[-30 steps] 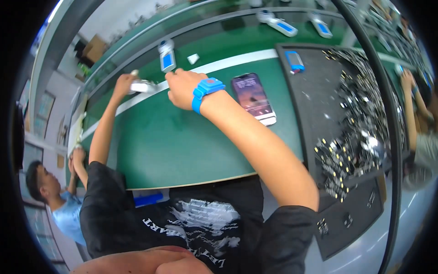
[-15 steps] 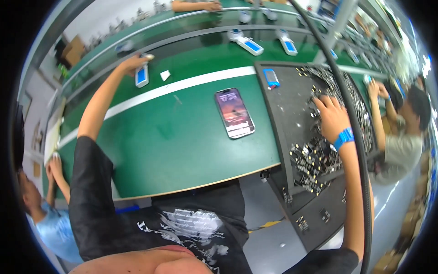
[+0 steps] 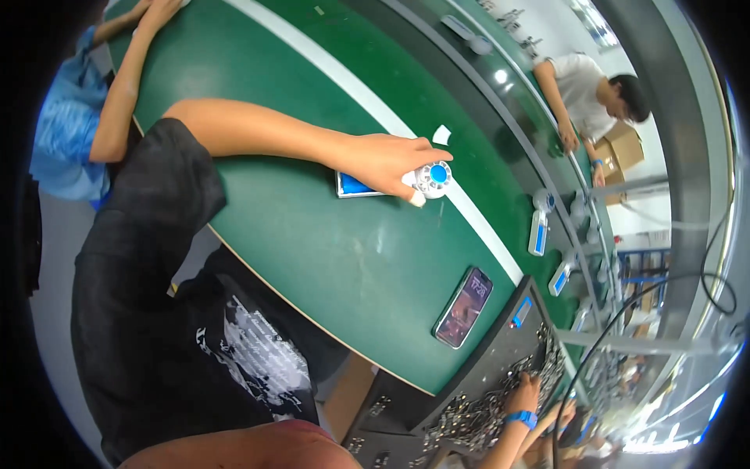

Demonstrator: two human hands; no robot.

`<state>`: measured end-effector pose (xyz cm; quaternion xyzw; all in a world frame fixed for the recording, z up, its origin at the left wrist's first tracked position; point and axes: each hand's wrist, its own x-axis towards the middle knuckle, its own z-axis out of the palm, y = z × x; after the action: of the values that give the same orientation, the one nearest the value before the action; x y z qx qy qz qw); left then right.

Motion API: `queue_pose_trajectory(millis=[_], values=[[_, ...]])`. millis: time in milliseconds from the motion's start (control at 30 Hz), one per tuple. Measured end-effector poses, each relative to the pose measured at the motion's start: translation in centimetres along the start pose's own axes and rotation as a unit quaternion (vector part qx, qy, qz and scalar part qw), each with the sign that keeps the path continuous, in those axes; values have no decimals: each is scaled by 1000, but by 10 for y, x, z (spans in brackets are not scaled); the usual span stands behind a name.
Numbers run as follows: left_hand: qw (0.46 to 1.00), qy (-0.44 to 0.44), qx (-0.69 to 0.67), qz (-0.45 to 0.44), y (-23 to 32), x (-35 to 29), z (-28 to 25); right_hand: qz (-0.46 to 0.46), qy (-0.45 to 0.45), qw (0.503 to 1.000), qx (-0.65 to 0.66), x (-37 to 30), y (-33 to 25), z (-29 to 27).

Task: Assembling small electronic components into plastic housings on a factory production line.

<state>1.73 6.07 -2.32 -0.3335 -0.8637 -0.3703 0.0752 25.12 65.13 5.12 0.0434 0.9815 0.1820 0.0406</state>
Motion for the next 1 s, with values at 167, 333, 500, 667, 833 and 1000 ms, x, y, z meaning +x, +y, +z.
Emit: queue_pose_trajectory(millis=[167, 333, 500, 667, 833, 1000], values=[[984, -147, -26, -94, -2, 10, -30, -9, -106, 993, -50, 19, 18, -30], [978, -79, -156, -111, -22, -21, -22, -78, 9, 994, 74, 36, 11, -78], [959, 0, -270, -88, -8, -26, -24, -92, 137, 967, 193, 52, -137, -156], [949, 19, -314, 3, -27, -26, -20, -173, 112, 857, 472, 98, -299, -151], [941, -35, -330, -71, -27, -24, -32, -199, 202, 884, 373, 128, -408, -104], [927, 5, -357, -120, -18, -25, -30, -132, 221, 915, 311, 103, -404, -106]])
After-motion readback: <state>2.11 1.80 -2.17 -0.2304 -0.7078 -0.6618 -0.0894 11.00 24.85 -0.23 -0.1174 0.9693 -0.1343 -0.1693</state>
